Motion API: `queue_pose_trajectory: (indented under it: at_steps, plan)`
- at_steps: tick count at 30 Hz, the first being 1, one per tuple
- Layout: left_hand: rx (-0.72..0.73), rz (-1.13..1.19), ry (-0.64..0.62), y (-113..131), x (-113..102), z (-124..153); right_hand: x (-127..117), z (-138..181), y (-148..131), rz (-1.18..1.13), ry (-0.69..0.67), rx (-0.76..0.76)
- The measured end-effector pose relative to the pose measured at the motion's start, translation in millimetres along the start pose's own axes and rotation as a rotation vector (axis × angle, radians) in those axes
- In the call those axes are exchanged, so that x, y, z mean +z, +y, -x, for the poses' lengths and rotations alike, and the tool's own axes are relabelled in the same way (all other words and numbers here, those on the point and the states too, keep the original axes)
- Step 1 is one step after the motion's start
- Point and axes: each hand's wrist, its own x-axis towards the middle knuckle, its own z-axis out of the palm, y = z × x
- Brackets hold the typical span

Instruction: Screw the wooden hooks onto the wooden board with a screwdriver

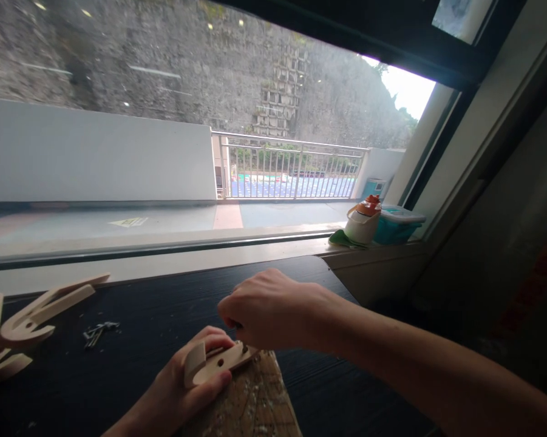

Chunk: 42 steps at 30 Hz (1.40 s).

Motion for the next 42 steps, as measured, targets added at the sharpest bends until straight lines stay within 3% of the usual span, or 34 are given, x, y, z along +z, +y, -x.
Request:
queue_pose_trajectory:
  at_steps: [13,19,24,29,36,42]
  plan:
    - [-0.047,-0.020,-0.034,0.0,0.1,0.4,4.9,3.6,5.1,0.057,-0.011,0.089]
    - [-0.032,-0.002,-0.034,-1.8,0.5,1.0,-6.4,7.7,1.4,0.075,-0.044,0.020]
    - [-0.044,-0.002,-0.029,-2.2,0.9,0.3,-0.7,1.1,6.3,-0.007,-0.083,-0.009]
    - [-0.041,-0.010,-0.019,-0.3,1.0,-0.1,6.2,-3.1,15.0,-0.030,-0.052,0.024]
    - [-0.049,0.022,0.007,-4.2,3.0,-1.4,1.2,5.5,9.1,0.105,-0.055,0.126]
    - [-0.041,0.021,0.019,-3.6,4.1,-0.8,-9.4,11.4,6.6,0.033,-0.053,0.022]
